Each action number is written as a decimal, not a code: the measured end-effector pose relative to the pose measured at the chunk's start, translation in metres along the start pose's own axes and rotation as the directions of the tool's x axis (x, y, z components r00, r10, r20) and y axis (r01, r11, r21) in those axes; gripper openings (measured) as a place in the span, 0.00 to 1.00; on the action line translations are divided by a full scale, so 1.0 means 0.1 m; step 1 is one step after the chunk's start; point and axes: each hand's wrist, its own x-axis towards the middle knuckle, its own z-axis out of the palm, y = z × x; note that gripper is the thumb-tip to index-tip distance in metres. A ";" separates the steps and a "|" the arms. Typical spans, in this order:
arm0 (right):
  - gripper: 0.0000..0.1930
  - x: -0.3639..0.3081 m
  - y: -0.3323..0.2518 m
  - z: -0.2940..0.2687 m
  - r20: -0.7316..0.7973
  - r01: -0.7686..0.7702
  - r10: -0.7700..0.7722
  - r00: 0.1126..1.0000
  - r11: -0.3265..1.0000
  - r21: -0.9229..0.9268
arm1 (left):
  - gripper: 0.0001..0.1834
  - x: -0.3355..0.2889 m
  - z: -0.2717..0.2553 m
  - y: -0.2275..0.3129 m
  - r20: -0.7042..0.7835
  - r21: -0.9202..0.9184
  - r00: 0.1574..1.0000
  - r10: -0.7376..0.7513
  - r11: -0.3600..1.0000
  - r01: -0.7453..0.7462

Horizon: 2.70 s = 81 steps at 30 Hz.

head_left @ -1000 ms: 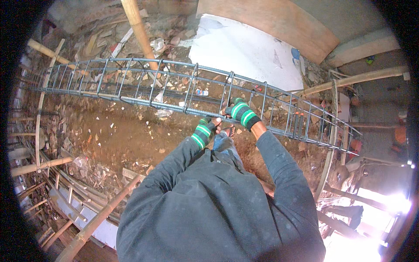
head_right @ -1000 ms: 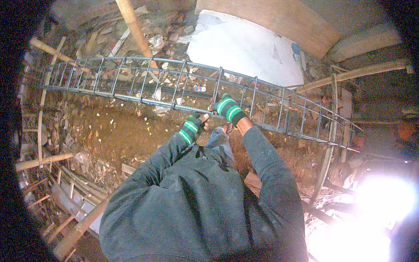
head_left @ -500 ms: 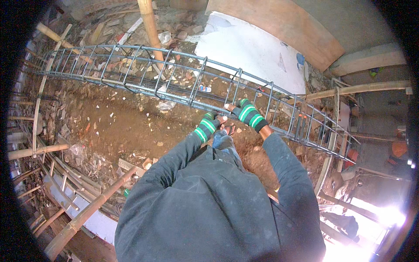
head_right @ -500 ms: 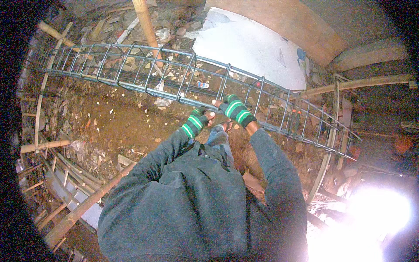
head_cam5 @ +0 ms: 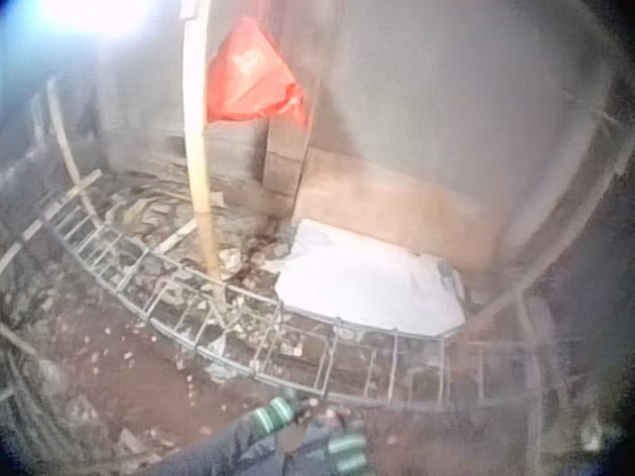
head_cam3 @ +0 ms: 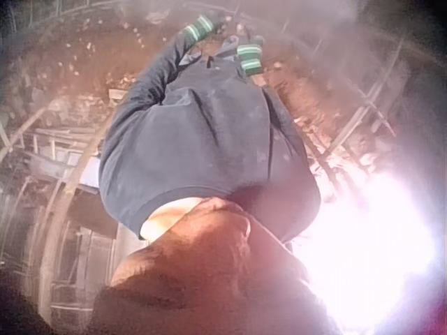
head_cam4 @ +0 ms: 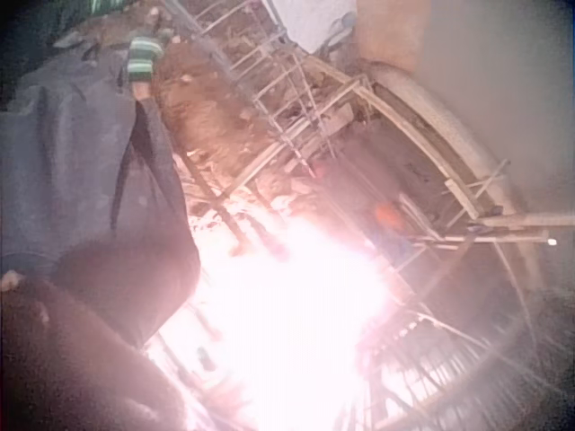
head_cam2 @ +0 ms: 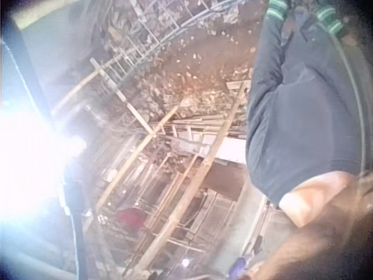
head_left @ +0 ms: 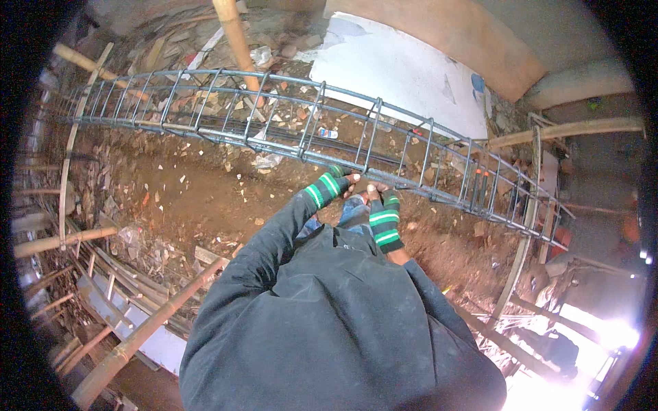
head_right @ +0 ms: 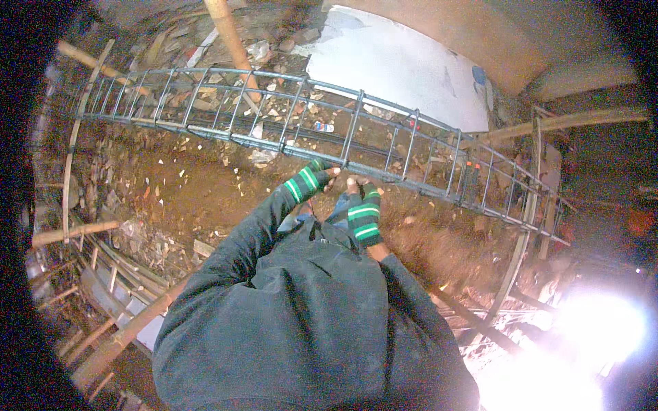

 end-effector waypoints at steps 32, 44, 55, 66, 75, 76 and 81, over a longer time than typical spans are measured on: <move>0.15 0.45 0.28 0.14 0.594 -0.660 0.297 0.747 0.435 0.612 | 0.12 -0.14 0.27 -0.18 -0.049 -0.848 0.971 -0.234 0.523 0.084; 0.09 0.33 -0.05 0.05 0.400 -0.655 0.525 0.752 0.525 0.543 | 0.13 -0.40 0.63 0.08 -0.192 -0.791 0.942 -0.276 0.612 0.018; 0.09 0.45 0.40 0.13 0.219 -0.441 0.383 0.898 0.766 0.468 | 0.10 -0.06 0.36 -0.23 -0.249 -0.677 0.949 -0.192 0.736 -0.029; 0.08 0.44 0.48 0.14 0.178 -0.346 0.303 0.936 0.886 0.308 | 0.12 -0.05 0.37 -0.17 -0.382 -0.429 0.916 -0.127 0.902 -0.054; 0.11 0.77 0.83 0.25 0.015 -0.157 0.158 0.987 0.956 0.248 | 0.12 0.00 0.27 -0.18 -0.341 -0.300 0.940 0.000 0.948 -0.109; 0.11 0.77 0.85 0.25 0.008 -0.039 0.039 0.999 0.957 0.286 | 0.11 0.00 0.28 -0.17 -0.348 -0.285 0.937 0.002 0.953 -0.108; 0.12 0.55 0.72 0.07 0.269 -0.425 0.349 0.898 0.847 0.320 | 0.12 -0.05 0.35 -0.09 -0.393 -0.276 0.919 0.003 0.954 -0.121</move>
